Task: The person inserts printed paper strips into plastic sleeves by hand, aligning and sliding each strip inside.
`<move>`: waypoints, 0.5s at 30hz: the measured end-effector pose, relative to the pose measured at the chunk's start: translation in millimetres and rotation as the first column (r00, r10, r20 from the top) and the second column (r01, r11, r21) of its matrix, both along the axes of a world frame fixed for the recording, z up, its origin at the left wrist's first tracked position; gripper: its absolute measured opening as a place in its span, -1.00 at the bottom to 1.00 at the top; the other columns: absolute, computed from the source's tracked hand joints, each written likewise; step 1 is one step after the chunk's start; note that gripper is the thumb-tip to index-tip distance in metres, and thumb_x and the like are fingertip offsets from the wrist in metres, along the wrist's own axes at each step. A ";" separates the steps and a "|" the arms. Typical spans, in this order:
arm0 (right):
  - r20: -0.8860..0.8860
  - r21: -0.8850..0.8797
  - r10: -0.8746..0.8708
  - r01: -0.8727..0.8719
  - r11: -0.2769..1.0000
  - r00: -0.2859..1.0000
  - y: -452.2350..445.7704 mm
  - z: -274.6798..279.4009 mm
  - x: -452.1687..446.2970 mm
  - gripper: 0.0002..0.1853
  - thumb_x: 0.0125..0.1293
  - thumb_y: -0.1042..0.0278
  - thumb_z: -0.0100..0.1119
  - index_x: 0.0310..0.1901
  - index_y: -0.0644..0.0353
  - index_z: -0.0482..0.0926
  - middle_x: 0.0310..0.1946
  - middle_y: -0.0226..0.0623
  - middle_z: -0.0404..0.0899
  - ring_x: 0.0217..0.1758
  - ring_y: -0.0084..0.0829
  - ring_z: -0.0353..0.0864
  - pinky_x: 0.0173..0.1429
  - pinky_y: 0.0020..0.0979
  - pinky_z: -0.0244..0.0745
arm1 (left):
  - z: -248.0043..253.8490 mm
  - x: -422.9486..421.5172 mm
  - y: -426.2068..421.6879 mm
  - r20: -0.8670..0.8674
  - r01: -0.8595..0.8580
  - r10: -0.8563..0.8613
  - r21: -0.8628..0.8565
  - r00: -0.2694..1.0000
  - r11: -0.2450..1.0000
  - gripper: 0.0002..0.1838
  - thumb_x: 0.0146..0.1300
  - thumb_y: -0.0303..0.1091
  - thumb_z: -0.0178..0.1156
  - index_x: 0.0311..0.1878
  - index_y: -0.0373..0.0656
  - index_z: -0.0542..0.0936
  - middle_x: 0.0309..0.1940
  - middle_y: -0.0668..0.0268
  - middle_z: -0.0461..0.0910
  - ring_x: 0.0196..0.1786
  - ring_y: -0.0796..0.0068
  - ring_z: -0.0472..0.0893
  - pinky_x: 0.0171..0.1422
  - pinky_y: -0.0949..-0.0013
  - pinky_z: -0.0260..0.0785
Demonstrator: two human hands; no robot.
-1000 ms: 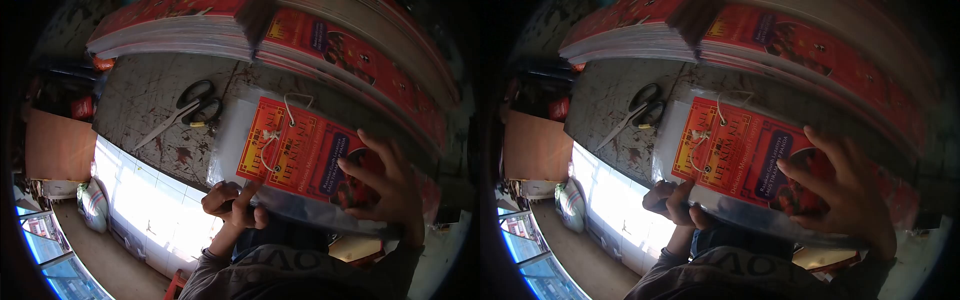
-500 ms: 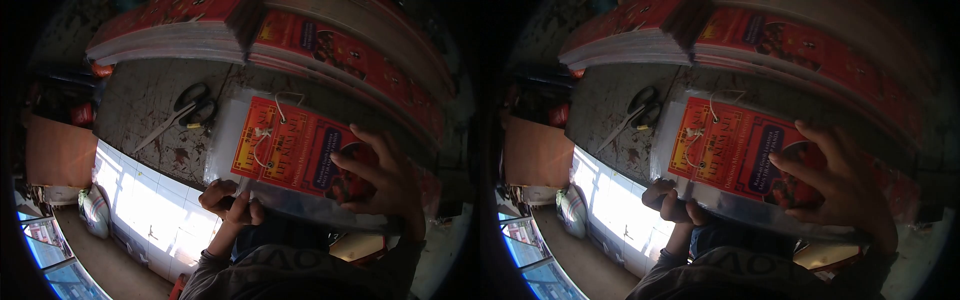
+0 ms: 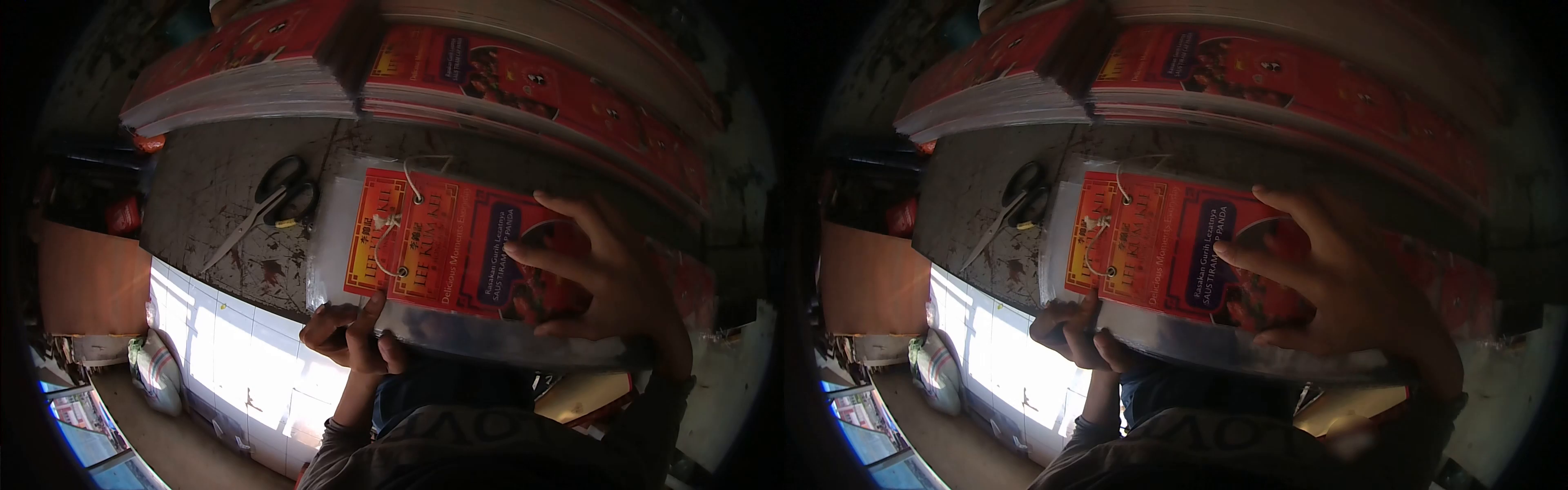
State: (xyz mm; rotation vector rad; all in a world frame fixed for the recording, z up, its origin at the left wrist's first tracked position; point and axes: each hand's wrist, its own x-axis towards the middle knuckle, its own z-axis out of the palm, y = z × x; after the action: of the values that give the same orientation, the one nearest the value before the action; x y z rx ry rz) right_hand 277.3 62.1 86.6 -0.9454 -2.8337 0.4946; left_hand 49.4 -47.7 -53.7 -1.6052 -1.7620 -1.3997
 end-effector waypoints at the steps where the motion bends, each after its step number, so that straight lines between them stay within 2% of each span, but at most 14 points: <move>1: -0.001 0.000 -0.001 0.001 1.000 1.000 0.7 -1.3 0.6 -0.25 -0.37 0.09 0.45 0.05 -0.13 0.50 0.16 -0.08 0.18 0.15 -0.10 0.26 0.16 -0.13 0.24 | 0.3 -0.1 -0.4 -0.001 0.001 -0.001 0.000 1.000 1.000 -0.46 0.23 0.00 -0.26 -0.27 -0.29 0.55 -0.34 0.26 0.18 -0.26 0.43 0.29 -0.22 0.33 0.19; 3: -0.042 -0.017 -0.051 0.050 0.999 0.998 3.4 -2.9 3.3 -0.26 -0.39 -0.04 0.43 0.01 -0.11 0.54 0.19 -0.16 0.17 0.23 -0.15 0.24 0.24 -0.16 0.22 | 1.6 0.0 -0.1 -0.042 -0.026 0.026 -0.010 0.999 1.000 -0.48 0.23 -0.01 -0.25 -0.27 -0.28 0.55 -0.34 0.27 0.19 -0.26 0.43 0.29 -0.21 0.33 0.19; 4: -0.042 -0.017 -0.054 0.054 0.998 0.998 5.8 -2.1 5.5 -0.26 -0.39 -0.04 0.43 0.01 -0.11 0.54 0.19 -0.16 0.17 0.23 -0.15 0.24 0.24 -0.16 0.22 | -0.1 1.0 0.6 -0.042 -0.022 0.022 -0.009 0.999 1.000 -0.48 0.23 -0.01 -0.25 -0.27 -0.28 0.55 -0.34 0.27 0.19 -0.26 0.43 0.29 -0.21 0.33 0.19; 6: -0.014 0.038 -0.131 0.131 0.991 0.991 12.6 -0.3 10.6 -0.24 -0.37 -0.08 0.41 0.03 -0.10 0.52 0.20 -0.20 0.16 0.26 -0.16 0.22 0.27 -0.15 0.18 | -5.6 3.1 2.2 0.110 -0.022 0.015 0.065 0.994 0.998 -0.54 0.15 0.01 -0.16 -0.26 -0.08 0.64 -0.37 0.33 0.18 -0.24 0.45 0.22 -0.12 0.33 0.14; 10: -0.035 0.052 -0.110 0.111 0.992 0.993 21.4 -4.8 17.9 -0.24 -0.35 -0.08 0.41 0.05 -0.10 0.51 0.21 -0.21 0.15 0.26 -0.14 0.21 0.27 -0.13 0.17 | -0.5 2.1 1.9 0.075 -0.033 0.030 0.040 0.997 0.999 -0.53 0.15 0.02 -0.17 -0.26 -0.08 0.64 -0.38 0.33 0.18 -0.24 0.44 0.23 -0.12 0.34 0.15; 12: -0.050 0.040 -0.084 0.086 0.996 0.995 21.3 -3.9 18.1 -0.25 -0.36 0.14 0.46 0.06 -0.15 0.49 0.19 -0.15 0.14 0.26 -0.12 0.19 0.25 -0.14 0.21 | 0.4 2.5 2.4 0.067 -0.035 0.031 0.051 0.997 0.998 -0.53 0.15 0.03 -0.17 -0.25 -0.08 0.64 -0.38 0.33 0.18 -0.23 0.44 0.23 -0.12 0.34 0.15; 15: -0.045 0.022 -0.097 0.098 0.995 0.994 22.8 -6.2 18.8 -0.25 -0.35 0.20 0.46 0.07 -0.13 0.48 0.20 -0.15 0.13 0.27 -0.12 0.18 0.27 -0.11 0.18 | 0.7 2.1 2.5 0.056 -0.041 0.039 0.050 0.998 0.998 -0.52 0.15 0.03 -0.17 -0.26 -0.09 0.64 -0.39 0.33 0.18 -0.23 0.44 0.23 -0.13 0.35 0.16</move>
State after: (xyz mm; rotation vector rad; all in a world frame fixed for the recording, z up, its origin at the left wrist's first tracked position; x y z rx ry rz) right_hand 296.1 84.8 80.4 -1.0489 -2.7325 0.4626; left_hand 51.5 -45.2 -53.0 -1.5109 -1.7646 -1.4711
